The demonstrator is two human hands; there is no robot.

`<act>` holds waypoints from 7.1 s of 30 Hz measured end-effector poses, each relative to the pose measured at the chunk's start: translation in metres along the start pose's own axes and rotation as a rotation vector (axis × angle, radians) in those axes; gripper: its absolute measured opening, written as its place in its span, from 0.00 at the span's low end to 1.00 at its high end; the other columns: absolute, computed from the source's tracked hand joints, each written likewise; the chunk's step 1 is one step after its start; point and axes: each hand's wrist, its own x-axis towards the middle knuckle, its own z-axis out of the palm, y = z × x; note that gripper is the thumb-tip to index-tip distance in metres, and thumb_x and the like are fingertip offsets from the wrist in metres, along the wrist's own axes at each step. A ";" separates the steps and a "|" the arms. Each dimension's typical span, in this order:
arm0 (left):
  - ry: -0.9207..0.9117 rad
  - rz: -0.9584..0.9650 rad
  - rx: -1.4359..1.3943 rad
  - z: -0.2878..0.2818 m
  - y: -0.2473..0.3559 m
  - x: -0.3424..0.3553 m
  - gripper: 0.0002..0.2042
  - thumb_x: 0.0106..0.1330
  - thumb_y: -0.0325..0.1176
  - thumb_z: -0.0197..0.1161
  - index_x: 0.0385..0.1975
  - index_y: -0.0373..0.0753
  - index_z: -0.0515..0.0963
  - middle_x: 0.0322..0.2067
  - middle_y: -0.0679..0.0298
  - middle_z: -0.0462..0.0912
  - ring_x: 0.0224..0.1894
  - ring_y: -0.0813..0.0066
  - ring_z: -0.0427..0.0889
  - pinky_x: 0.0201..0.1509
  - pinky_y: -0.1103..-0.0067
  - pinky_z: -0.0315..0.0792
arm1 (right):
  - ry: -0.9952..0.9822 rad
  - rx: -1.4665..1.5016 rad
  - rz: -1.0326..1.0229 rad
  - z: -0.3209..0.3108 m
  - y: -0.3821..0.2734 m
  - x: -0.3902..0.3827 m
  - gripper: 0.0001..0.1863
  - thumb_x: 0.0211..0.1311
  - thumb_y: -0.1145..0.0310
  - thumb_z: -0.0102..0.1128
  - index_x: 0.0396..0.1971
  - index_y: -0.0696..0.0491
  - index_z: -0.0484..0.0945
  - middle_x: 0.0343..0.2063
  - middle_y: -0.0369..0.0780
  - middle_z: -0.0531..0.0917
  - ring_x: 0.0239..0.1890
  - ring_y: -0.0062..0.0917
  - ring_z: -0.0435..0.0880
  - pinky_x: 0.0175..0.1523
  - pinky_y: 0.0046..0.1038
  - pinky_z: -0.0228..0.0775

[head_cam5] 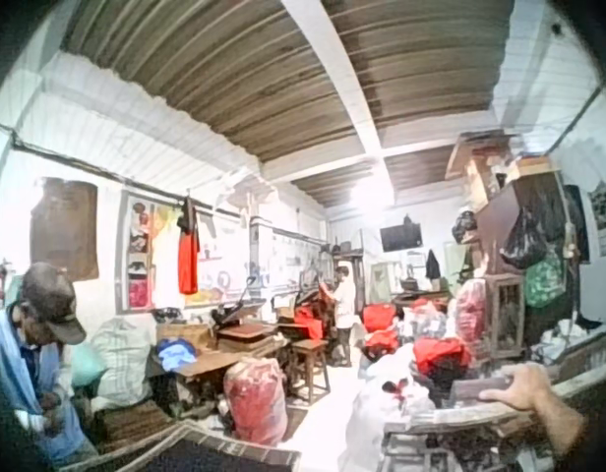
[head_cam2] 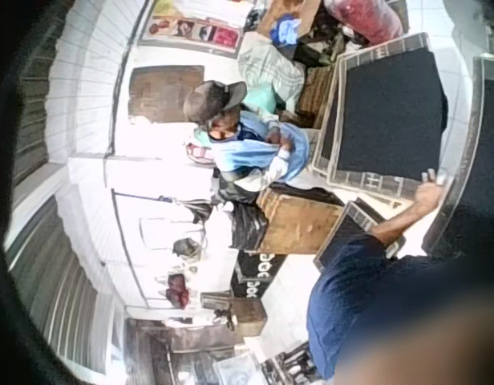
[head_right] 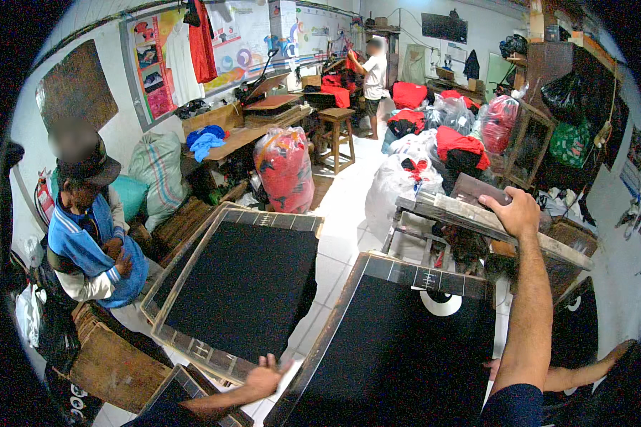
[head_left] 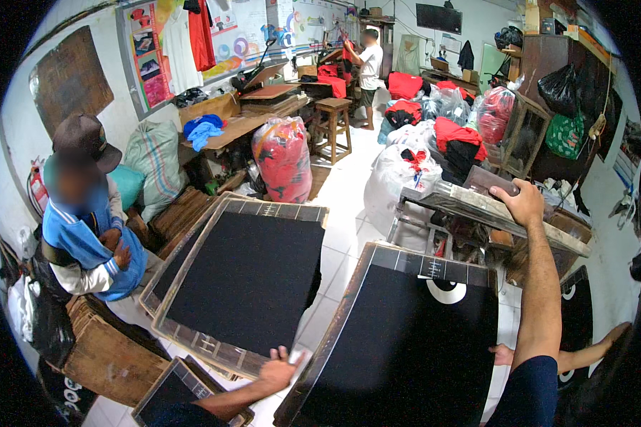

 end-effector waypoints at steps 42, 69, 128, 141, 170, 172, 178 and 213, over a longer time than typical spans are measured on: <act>0.504 -0.649 -1.206 0.162 0.057 -0.047 0.24 0.74 0.40 0.60 0.15 0.33 0.73 0.14 0.69 0.70 0.20 0.78 0.64 0.25 0.70 0.58 | -0.154 -0.088 0.059 0.005 0.002 -0.011 0.58 0.38 0.13 0.59 0.58 0.49 0.84 0.54 0.47 0.87 0.59 0.40 0.85 0.65 0.42 0.74; 0.427 -0.462 -0.566 0.108 0.036 -0.104 0.30 0.45 0.48 0.85 0.36 0.31 0.77 0.26 0.50 0.83 0.30 0.46 0.82 0.38 0.58 0.74 | -0.120 -0.102 0.027 -0.001 0.008 0.027 0.64 0.35 0.10 0.56 0.62 0.50 0.81 0.59 0.48 0.84 0.62 0.40 0.83 0.68 0.44 0.72; 0.646 0.006 -0.403 -0.004 0.182 0.221 0.63 0.41 0.59 0.85 0.72 0.26 0.56 0.70 0.42 0.65 0.75 0.49 0.63 0.80 0.53 0.52 | -0.366 0.005 -0.176 0.307 0.079 -0.185 0.19 0.51 0.58 0.76 0.40 0.47 0.81 0.35 0.38 0.86 0.43 0.38 0.85 0.46 0.47 0.68; 0.654 0.023 -0.402 -0.006 0.180 0.222 0.60 0.47 0.63 0.80 0.71 0.25 0.58 0.69 0.41 0.66 0.75 0.48 0.63 0.79 0.52 0.53 | -0.536 -0.012 -0.219 0.239 0.055 -0.270 0.13 0.52 0.68 0.70 0.38 0.48 0.80 0.34 0.38 0.84 0.41 0.35 0.84 0.45 0.42 0.71; 0.704 0.080 -0.498 -0.002 0.179 0.227 0.63 0.45 0.58 0.83 0.74 0.26 0.53 0.73 0.43 0.63 0.77 0.49 0.60 0.80 0.52 0.49 | -0.445 0.003 -0.195 0.202 0.039 -0.324 0.13 0.51 0.74 0.65 0.39 0.48 0.80 0.35 0.36 0.81 0.43 0.34 0.81 0.49 0.40 0.69; 0.712 0.096 -0.605 -0.003 0.180 0.232 0.65 0.41 0.54 0.85 0.76 0.27 0.51 0.75 0.42 0.60 0.78 0.50 0.60 0.81 0.53 0.48 | -0.421 0.010 -0.204 0.204 0.040 -0.324 0.14 0.51 0.75 0.66 0.39 0.48 0.80 0.35 0.36 0.81 0.43 0.34 0.81 0.50 0.39 0.68; 0.797 0.164 -0.760 0.002 0.182 0.241 0.63 0.39 0.49 0.86 0.75 0.27 0.56 0.72 0.39 0.64 0.77 0.46 0.60 0.80 0.51 0.50 | -0.474 0.069 -0.176 0.200 0.041 -0.327 0.17 0.49 0.76 0.69 0.41 0.47 0.81 0.38 0.36 0.84 0.46 0.32 0.82 0.54 0.39 0.66; 0.995 0.347 -0.752 0.028 0.180 0.241 0.46 0.61 0.50 0.76 0.73 0.40 0.56 0.67 0.28 0.65 0.68 0.32 0.70 0.66 0.49 0.68 | -0.591 0.216 -0.226 0.181 0.059 -0.286 0.21 0.45 0.72 0.75 0.42 0.50 0.81 0.37 0.40 0.84 0.44 0.40 0.81 0.50 0.42 0.66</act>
